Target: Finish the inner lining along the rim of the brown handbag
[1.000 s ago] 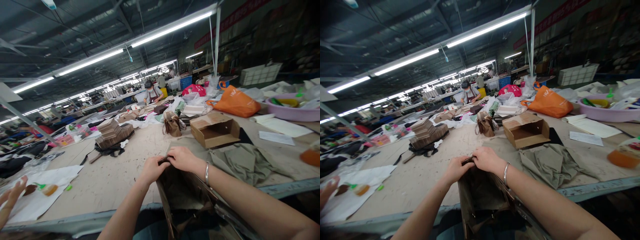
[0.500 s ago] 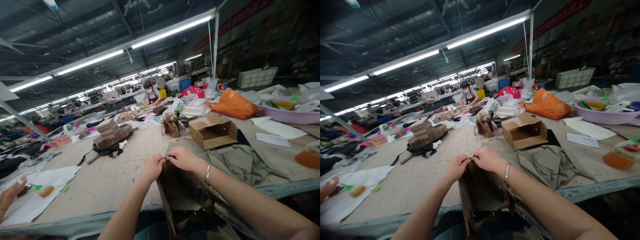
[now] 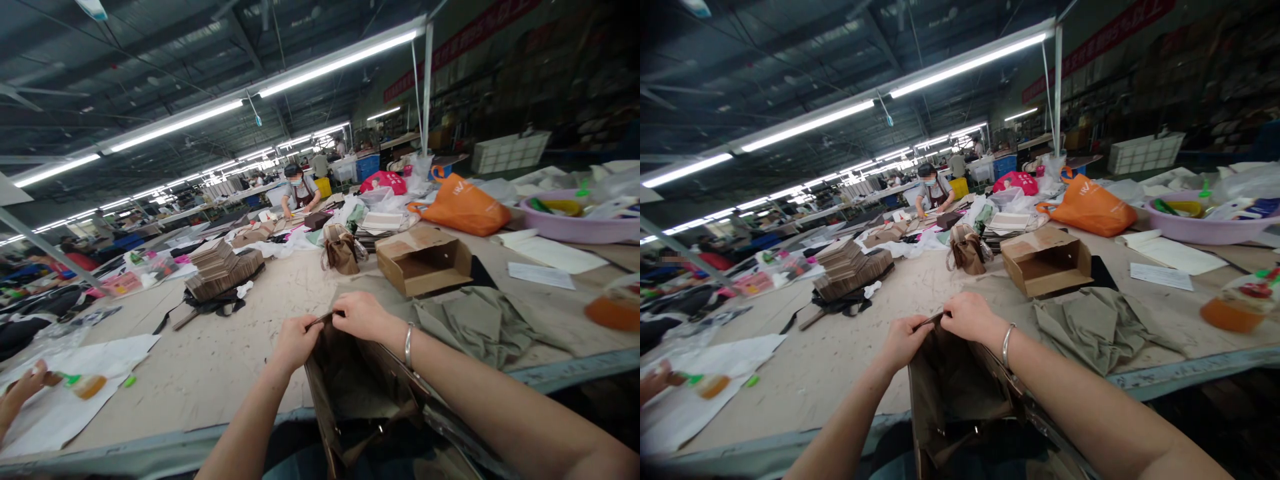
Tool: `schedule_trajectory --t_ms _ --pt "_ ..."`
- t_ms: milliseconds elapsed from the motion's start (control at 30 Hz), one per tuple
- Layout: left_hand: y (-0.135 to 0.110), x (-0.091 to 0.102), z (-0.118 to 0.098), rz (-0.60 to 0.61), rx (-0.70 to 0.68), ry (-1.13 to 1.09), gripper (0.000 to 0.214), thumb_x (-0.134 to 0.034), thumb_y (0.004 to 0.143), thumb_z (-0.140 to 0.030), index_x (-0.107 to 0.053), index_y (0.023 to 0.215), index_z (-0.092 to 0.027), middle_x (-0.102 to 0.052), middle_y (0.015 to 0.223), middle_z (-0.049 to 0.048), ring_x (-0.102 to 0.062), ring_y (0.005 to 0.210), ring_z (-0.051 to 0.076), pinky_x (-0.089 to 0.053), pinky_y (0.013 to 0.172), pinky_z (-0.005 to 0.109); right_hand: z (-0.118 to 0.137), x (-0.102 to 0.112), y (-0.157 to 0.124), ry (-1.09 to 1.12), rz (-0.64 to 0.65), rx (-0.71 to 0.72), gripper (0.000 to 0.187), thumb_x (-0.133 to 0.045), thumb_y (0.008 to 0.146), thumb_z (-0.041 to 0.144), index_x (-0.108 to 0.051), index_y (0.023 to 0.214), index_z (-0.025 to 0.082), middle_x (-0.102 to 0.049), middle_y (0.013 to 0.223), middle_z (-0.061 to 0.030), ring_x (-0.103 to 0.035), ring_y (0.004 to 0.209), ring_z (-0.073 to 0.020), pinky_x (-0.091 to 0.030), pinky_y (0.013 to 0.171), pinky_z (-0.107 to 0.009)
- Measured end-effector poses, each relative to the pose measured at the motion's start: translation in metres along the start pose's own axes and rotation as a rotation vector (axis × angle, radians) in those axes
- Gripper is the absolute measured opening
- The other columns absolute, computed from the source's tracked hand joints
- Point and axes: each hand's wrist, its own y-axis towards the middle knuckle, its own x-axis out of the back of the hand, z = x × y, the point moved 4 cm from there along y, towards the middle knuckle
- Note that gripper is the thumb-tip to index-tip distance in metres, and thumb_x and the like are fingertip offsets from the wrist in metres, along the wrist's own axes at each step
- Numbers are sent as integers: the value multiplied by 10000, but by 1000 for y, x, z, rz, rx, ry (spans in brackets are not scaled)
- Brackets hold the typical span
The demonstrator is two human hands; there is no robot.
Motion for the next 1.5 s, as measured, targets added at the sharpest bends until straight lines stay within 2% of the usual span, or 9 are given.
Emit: schedule_trajectory --t_ms 200,400,533,667,800,1067,1200,1367,1500 --pt "1 -3 1 -12 -12 38 274 -417 827 -247 -651 717 -157 -575 605 -19 -505 611 110 -341 589 224 3 -1 5 -22 30 -53 263 -461 779 303 -700 811 197 -680 857 -71 -596 808 -191 -401 668 -264" --pt "2 -3 -5 -3 -21 82 290 -382 829 -233 -648 729 -176 -633 675 8 -564 670 141 -389 629 238 14 1 10 -25 -40 -90 275 -448 745 270 -706 774 180 -686 804 -82 -616 779 -204 -436 655 -278" --pt "9 -10 11 -8 7 37 318 -374 822 -256 -667 943 -232 -699 893 12 -629 845 181 -450 758 274 15 -4 13 -15 -80 -74 277 -461 711 280 -707 787 177 -687 788 -80 -625 753 -209 -462 623 -282" --pt "18 -17 26 46 -47 12 327 -390 815 -316 -669 978 -269 -700 980 8 -630 943 208 -467 840 290 13 -6 12 -8 -80 -88 291 -463 699 298 -710 797 180 -686 779 -84 -629 749 -221 -480 620 -296" --pt "18 -16 27 92 -79 35 325 -368 843 -363 -681 858 -275 -712 885 2 -642 864 198 -472 783 268 14 -7 9 19 -102 -84 288 -473 687 315 -711 784 184 -682 755 -81 -623 740 -218 -481 629 -292" --pt "13 -11 14 29 11 193 366 -325 883 -296 -590 649 -203 -656 655 15 -602 662 160 -384 608 232 13 -10 8 0 -135 -54 260 -465 686 265 -705 746 184 -675 742 -75 -619 722 -201 -454 612 -272" --pt "9 -7 11 32 14 172 379 -313 894 -304 -597 664 -201 -657 673 12 -602 679 164 -389 629 240 13 -8 6 14 -121 -67 268 -457 697 269 -705 747 181 -676 749 -72 -620 713 -200 -451 606 -276" --pt "8 -2 9 119 -48 159 353 -323 898 -340 -651 830 -228 -699 861 16 -623 831 182 -412 729 254 17 -1 5 19 -84 -50 309 -447 711 285 -718 798 166 -688 794 -95 -627 752 -218 -460 615 -292" --pt "13 -1 8 100 -12 310 364 -324 901 -307 -655 795 -199 -691 767 44 -623 762 186 -389 674 254 19 2 8 10 -26 -50 325 -442 725 272 -720 836 147 -692 836 -119 -627 790 -225 -462 642 -294"
